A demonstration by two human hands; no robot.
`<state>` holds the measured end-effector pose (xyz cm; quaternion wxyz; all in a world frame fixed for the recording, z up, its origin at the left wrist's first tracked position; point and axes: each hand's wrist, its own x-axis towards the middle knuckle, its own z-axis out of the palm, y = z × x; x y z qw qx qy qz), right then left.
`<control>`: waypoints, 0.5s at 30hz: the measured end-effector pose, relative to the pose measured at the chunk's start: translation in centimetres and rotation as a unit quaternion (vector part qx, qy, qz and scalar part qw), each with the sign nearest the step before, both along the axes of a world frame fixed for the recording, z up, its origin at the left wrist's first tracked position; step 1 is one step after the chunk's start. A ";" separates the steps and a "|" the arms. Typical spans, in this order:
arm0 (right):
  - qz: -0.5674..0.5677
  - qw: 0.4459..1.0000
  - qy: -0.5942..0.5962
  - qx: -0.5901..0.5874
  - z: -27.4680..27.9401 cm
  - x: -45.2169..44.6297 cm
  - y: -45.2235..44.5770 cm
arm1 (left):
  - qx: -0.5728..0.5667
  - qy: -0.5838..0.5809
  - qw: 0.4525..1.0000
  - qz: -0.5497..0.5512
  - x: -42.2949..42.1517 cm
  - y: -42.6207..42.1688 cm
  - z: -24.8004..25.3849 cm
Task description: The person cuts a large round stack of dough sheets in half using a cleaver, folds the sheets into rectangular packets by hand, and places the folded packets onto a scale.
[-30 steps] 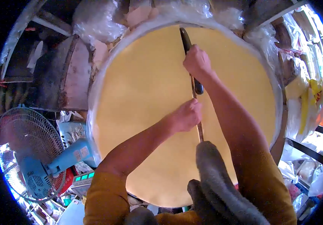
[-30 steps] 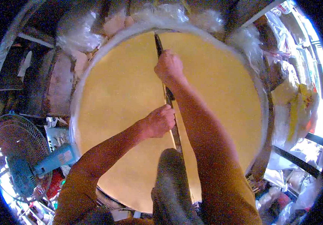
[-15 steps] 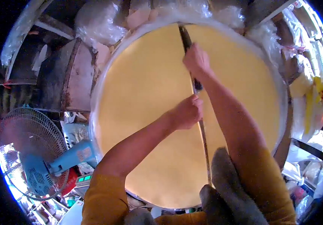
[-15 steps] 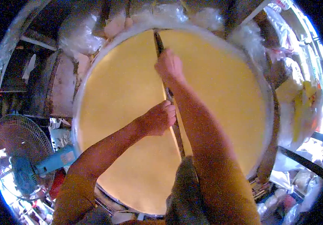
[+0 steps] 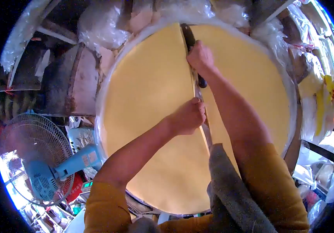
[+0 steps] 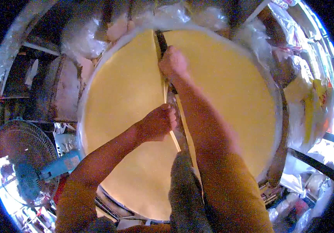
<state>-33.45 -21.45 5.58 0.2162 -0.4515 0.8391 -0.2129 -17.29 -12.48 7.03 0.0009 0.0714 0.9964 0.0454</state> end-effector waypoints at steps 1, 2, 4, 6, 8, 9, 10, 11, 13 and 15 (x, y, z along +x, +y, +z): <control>0.006 1.000 0.005 -0.007 0.0 0.1 0.1 | 0.005 0.010 1.000 0.003 0.1 -0.2 0.4; 0.012 1.000 0.009 -0.010 -0.3 0.2 0.2 | 0.014 0.018 1.000 0.006 0.3 -0.3 0.6; 0.029 1.000 -0.002 0.012 0.3 -0.3 0.8 | 0.037 -0.029 0.999 0.017 0.3 0.1 1.3; 0.036 0.997 -0.046 0.047 1.0 -1.0 0.1 | 0.040 -0.049 0.997 0.038 1.0 -0.5 2.0; 0.056 0.998 0.024 -0.017 -0.5 -1.5 0.8 | 0.046 -0.035 0.997 0.057 1.6 -0.2 2.2; 0.065 0.995 0.058 -0.053 -0.3 -1.4 0.9 | 0.060 -0.046 0.995 0.063 2.0 -0.3 2.4; 0.035 0.999 0.021 -0.030 -0.2 -1.2 1.0 | 0.076 -0.059 0.993 0.071 2.6 -0.3 2.5; 0.007 1.000 -0.015 -0.006 -0.1 -1.2 1.1 | 0.094 -0.071 0.990 0.080 2.9 -0.2 2.5; 0.000 0.999 -0.037 -0.002 0.5 -1.4 1.3 | 0.095 -0.063 0.991 0.073 3.0 -0.3 2.2; 0.032 0.998 -0.013 -0.043 0.4 -2.0 1.6 | 0.095 -0.040 0.993 0.064 2.8 -0.6 1.9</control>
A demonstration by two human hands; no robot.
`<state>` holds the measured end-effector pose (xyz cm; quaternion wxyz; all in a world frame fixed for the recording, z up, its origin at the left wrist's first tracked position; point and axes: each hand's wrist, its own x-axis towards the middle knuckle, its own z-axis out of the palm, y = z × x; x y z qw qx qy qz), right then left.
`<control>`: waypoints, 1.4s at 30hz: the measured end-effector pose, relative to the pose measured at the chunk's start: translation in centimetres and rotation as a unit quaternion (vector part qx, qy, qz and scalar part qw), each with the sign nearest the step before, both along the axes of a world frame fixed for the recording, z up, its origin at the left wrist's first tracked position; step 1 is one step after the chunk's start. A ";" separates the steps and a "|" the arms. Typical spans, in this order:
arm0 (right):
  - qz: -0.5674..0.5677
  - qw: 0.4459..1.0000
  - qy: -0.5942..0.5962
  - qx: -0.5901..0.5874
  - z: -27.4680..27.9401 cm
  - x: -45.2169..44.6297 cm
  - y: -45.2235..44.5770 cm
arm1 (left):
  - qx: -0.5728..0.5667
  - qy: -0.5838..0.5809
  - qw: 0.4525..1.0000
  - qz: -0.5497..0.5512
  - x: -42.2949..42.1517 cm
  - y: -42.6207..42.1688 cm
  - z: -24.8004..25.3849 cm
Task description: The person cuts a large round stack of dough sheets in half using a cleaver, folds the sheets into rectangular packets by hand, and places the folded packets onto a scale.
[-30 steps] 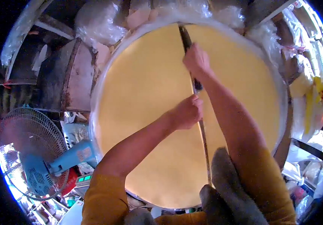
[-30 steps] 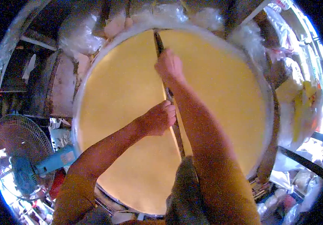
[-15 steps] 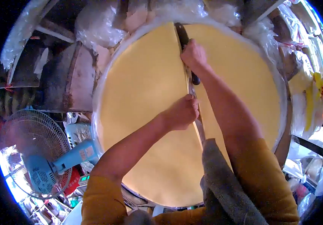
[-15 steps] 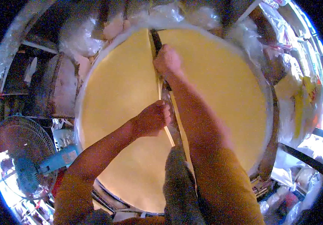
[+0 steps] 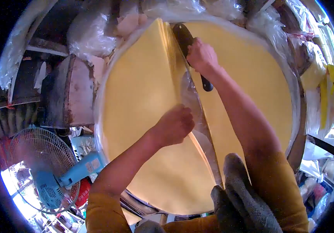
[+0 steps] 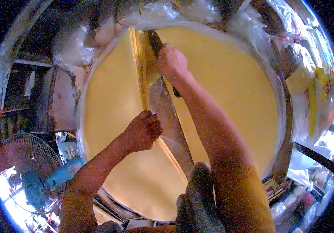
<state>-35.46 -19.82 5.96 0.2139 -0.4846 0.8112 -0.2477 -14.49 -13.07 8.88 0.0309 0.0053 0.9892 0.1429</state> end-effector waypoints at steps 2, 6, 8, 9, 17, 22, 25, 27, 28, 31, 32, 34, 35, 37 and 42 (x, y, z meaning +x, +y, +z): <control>0.019 0.998 0.056 -0.007 -0.5 -0.3 0.1 | 0.002 0.039 0.999 0.005 -0.1 0.1 -0.5; -0.016 0.999 -0.031 0.040 1.0 0.4 1.0 | 0.019 0.006 1.000 0.006 -0.3 0.3 -0.6; -0.005 0.999 -0.020 0.038 0.9 1.1 1.8 | 0.009 0.002 1.000 0.016 -0.4 0.3 -0.3; 0.000 0.999 -0.014 0.036 0.8 1.5 2.0 | 0.017 0.005 1.000 0.013 -0.4 0.3 -0.4; -0.024 0.999 -0.024 0.009 0.3 3.1 -1.2 | 0.005 0.015 1.000 -0.015 -0.4 0.2 -0.6; -0.041 0.999 -0.028 0.016 0.2 2.8 -4.9 | 0.010 0.085 0.996 0.005 -0.4 0.3 -1.0; 0.009 0.999 0.003 0.038 2.0 2.2 -4.0 | 0.041 0.113 0.993 0.015 -0.3 0.0 -1.1; 0.025 0.996 0.038 0.078 2.4 2.5 -2.9 | 0.061 0.122 0.990 0.026 -0.6 0.4 -0.8; 0.033 0.993 0.056 0.097 2.8 2.5 -2.5 | 0.051 0.121 0.991 0.032 -0.5 0.4 -0.4; 0.051 0.987 -0.021 0.149 5.2 2.2 -1.4 | 0.020 0.128 0.990 0.051 0.3 0.6 0.7; 0.051 0.991 0.001 0.122 4.8 2.2 -1.0 | 0.010 0.115 0.992 0.052 0.5 0.7 1.1; 0.049 0.995 0.045 0.069 3.9 2.3 0.3 | 0.006 0.104 0.993 0.054 0.6 0.7 1.2; 0.061 0.994 0.023 0.092 3.5 1.8 0.8 | 0.013 0.105 0.993 0.053 0.6 0.7 0.7; 0.086 0.987 -0.021 0.135 4.9 1.2 2.2 | 0.019 0.105 0.993 0.055 0.6 0.9 1.0; 0.153 0.956 -0.093 0.234 6.8 -0.6 5.1 | 0.010 0.067 0.996 0.058 -0.1 1.1 2.1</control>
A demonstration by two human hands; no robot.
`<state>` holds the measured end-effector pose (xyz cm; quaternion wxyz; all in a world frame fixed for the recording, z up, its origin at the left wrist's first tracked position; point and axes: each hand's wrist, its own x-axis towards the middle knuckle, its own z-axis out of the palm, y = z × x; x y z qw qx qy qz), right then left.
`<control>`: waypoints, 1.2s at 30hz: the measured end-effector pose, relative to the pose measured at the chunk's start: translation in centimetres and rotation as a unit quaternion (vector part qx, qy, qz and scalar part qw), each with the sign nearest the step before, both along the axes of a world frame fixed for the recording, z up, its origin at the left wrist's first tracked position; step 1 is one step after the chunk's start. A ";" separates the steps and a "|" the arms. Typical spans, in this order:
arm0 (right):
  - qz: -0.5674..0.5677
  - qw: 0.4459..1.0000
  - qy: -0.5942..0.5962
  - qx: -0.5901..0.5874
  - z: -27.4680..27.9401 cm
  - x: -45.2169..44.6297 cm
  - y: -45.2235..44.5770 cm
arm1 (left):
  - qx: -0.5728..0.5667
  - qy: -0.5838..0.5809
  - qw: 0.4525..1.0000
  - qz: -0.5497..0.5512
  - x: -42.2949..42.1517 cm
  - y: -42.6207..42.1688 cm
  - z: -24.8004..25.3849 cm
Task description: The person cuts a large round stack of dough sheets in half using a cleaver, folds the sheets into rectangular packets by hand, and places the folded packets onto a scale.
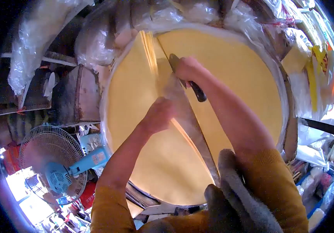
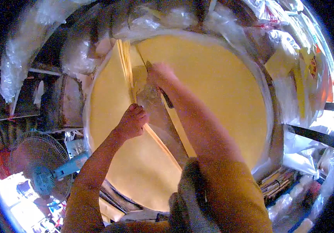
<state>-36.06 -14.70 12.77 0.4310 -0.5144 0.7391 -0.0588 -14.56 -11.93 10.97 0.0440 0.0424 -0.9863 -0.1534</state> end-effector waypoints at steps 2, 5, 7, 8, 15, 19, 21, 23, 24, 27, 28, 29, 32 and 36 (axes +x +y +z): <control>-0.019 0.999 -0.029 0.005 0.3 -0.7 2.5 | 0.006 -0.027 1.000 0.002 0.9 -0.2 -4.2; -0.219 0.971 -0.073 -0.055 1.9 -1.5 9.0 | -0.085 -0.048 0.995 0.026 -0.9 1.4 -2.1; -0.283 0.954 -0.067 -0.080 1.2 -2.3 12.6 | -0.094 -0.039 0.987 0.124 -2.1 3.7 -1.2; -0.317 0.938 -0.091 -0.104 1.2 -2.3 14.6 | -0.056 -0.022 0.976 0.210 -2.0 5.6 -1.6; -0.351 0.911 -0.189 -0.106 2.0 -0.8 22.3 | 0.097 -0.007 0.917 0.386 -0.5 12.6 -11.3; -0.198 0.965 -0.135 -0.104 6.6 3.6 19.9 | 0.132 0.031 0.911 0.388 0.8 12.0 -9.6; -0.185 0.939 -0.249 -0.150 10.0 7.0 18.5 | 0.135 -0.027 0.894 0.427 2.2 12.3 -7.1; -0.144 0.943 -0.243 -0.177 10.1 9.4 18.0 | 0.141 -0.034 0.858 0.494 4.6 14.6 -6.7; -0.104 0.959 -0.183 -0.190 8.1 10.4 17.8 | 0.139 -0.013 0.828 0.542 6.8 17.0 -7.3; 0.057 0.978 -0.033 -0.198 9.0 14.6 16.0 | 0.096 -0.074 0.756 0.644 13.0 25.1 -7.0; 0.090 0.981 -0.035 -0.169 10.2 16.5 14.9 | 0.110 -0.100 0.735 0.661 14.7 27.1 -6.5; 0.123 0.982 -0.037 -0.141 11.1 18.4 13.5 | 0.095 -0.084 0.737 0.664 15.9 28.5 -7.1; 0.236 0.929 -0.072 -0.277 11.2 23.6 9.1 | 0.048 -0.074 0.736 0.671 17.5 30.2 -9.7; 0.334 0.877 -0.004 -0.345 12.4 31.1 3.1 | 0.064 -0.034 0.737 0.671 18.0 30.1 -9.1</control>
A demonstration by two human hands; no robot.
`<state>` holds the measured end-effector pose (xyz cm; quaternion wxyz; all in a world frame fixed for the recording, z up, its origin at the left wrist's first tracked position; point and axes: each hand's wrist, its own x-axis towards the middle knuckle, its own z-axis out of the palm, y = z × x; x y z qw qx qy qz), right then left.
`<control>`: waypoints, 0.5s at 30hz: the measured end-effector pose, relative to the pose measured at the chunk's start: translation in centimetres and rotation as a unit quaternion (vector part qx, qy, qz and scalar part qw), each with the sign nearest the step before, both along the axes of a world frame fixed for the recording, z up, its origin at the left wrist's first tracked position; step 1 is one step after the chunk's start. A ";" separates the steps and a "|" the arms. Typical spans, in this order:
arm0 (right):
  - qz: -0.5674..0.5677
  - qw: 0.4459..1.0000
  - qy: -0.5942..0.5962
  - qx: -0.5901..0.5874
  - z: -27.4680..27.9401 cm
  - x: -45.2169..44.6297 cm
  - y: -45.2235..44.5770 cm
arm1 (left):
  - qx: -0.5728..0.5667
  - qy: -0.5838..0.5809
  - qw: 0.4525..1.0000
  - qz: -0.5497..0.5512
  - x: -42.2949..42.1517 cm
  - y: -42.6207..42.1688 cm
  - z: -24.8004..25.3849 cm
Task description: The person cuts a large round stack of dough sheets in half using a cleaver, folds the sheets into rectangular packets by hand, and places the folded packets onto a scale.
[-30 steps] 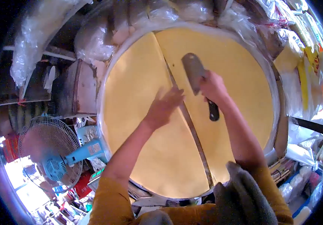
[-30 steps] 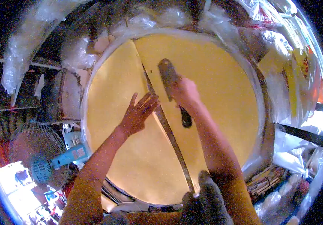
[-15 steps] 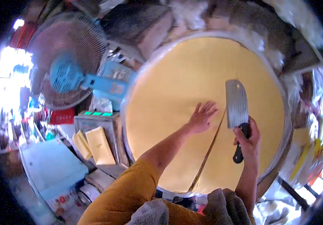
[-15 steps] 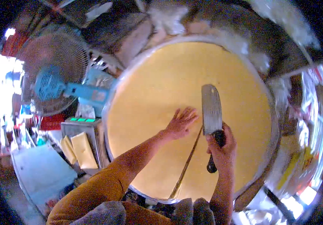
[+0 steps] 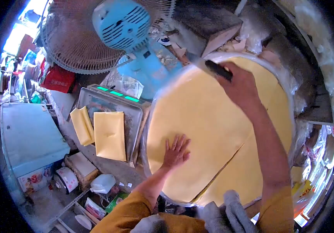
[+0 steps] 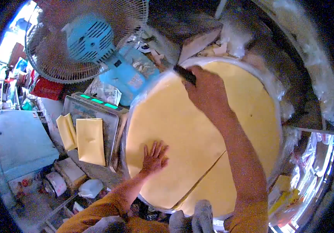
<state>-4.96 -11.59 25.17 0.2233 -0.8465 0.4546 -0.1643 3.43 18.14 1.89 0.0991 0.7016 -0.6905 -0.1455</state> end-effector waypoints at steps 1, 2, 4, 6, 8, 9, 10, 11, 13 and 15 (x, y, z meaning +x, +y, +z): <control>0.009 0.999 0.024 -0.027 -0.1 2.0 -1.5 | -0.004 0.008 1.000 0.001 0.1 0.0 -0.2; 0.039 0.997 0.038 -0.062 -0.7 3.8 -3.0 | -0.009 0.015 1.000 0.001 0.1 0.1 -0.4; 0.035 0.992 0.121 0.027 -1.2 7.5 -6.1 | -0.014 0.025 1.000 0.002 0.3 0.0 -0.2; 0.092 0.977 0.172 -0.088 -3.5 9.6 -10.2 | -0.014 0.053 0.998 -0.002 0.6 0.1 -0.5; 0.055 0.978 0.135 -0.147 -2.2 11.4 -10.7 | -0.008 0.068 0.998 -0.005 0.6 0.2 -0.7; 0.036 0.977 0.116 -0.176 -1.4 12.2 -10.6 | -0.012 0.071 0.997 -0.004 0.6 0.2 -0.8; 0.020 0.972 0.114 -0.202 -0.9 12.5 -10.3 | -0.017 0.073 0.997 -0.004 0.6 0.2 -0.8; 0.001 0.967 0.115 -0.228 -0.4 12.4 -9.8 | -0.021 0.076 0.997 -0.008 0.7 0.3 -0.8; -0.033 0.965 0.108 -0.238 0.9 11.0 -8.0 | -0.014 0.077 0.997 -0.013 0.6 0.5 -1.2; -0.060 0.972 0.090 -0.210 2.1 8.3 -4.2 | -0.006 0.068 0.998 -0.010 0.5 0.1 -1.1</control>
